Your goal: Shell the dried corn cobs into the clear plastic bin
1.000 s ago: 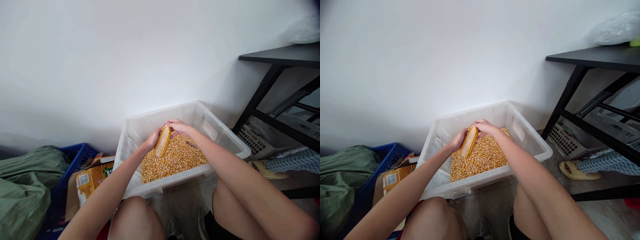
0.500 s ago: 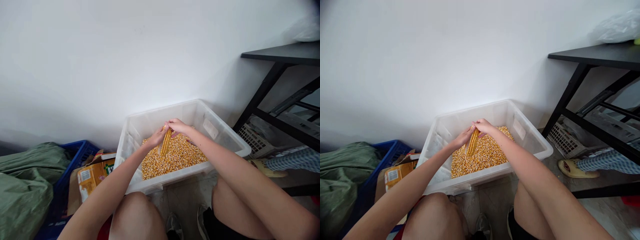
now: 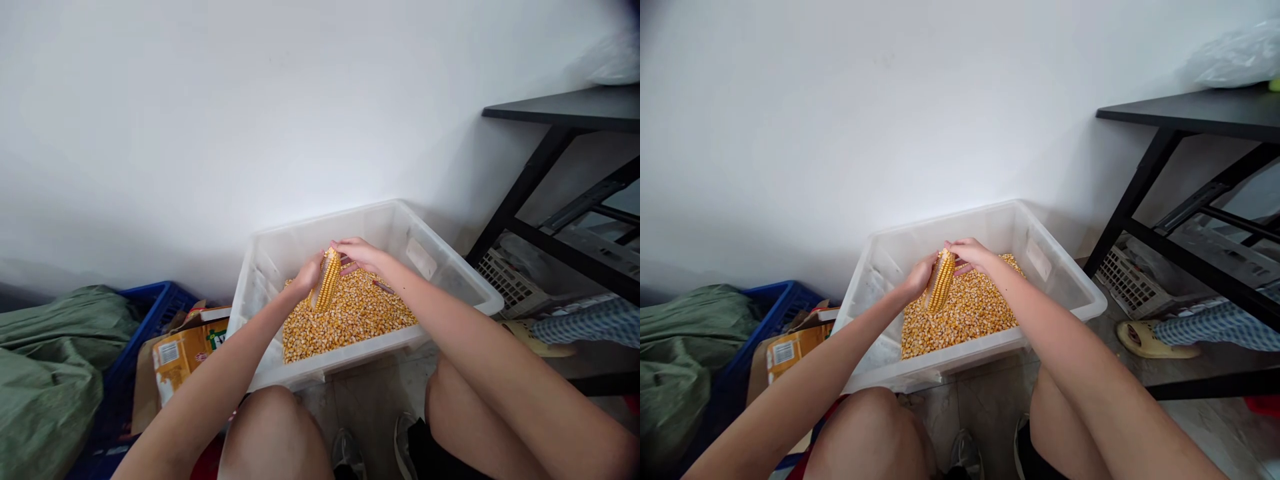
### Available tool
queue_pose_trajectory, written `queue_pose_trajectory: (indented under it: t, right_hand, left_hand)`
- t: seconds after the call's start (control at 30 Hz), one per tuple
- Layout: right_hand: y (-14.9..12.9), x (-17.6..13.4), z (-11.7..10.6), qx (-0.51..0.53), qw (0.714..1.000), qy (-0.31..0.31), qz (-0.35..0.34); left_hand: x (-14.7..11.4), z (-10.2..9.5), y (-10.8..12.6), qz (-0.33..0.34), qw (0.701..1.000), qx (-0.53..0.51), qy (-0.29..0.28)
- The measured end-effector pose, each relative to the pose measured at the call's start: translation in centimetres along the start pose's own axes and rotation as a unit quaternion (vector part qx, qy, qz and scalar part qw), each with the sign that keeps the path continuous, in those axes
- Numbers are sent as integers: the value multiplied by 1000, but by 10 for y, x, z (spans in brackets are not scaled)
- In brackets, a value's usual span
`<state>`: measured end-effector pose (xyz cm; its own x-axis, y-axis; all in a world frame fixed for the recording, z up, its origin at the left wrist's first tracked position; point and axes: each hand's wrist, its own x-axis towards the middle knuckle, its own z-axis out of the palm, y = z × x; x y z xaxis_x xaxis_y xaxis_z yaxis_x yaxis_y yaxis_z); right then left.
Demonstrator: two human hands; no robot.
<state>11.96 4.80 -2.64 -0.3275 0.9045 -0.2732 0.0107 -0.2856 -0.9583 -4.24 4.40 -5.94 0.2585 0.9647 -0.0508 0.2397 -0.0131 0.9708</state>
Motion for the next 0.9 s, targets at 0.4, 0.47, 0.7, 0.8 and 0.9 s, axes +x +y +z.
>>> queue_pose_trajectory:
  t: [0.4,0.47,0.7,0.8,0.9]
  right_hand:
    - [1,1,-3,75,992,-99,21]
    - [0,-1,-3,61,994,-95,-5]
    - [2,-5,1,-8,999,-7,-42]
    - [2,-4,1,-20,999,-10,-30]
    - [2,-3,3,-36,999,-14,-29]
  left_hand:
    - [-6,-1,10,45,995,84,5]
    - [-5,-3,10,56,993,101,24]
    - [2,-4,2,17,999,33,25]
    - [3,-2,2,-34,999,-33,2]
    - [1,1,7,-29,999,-24,5]
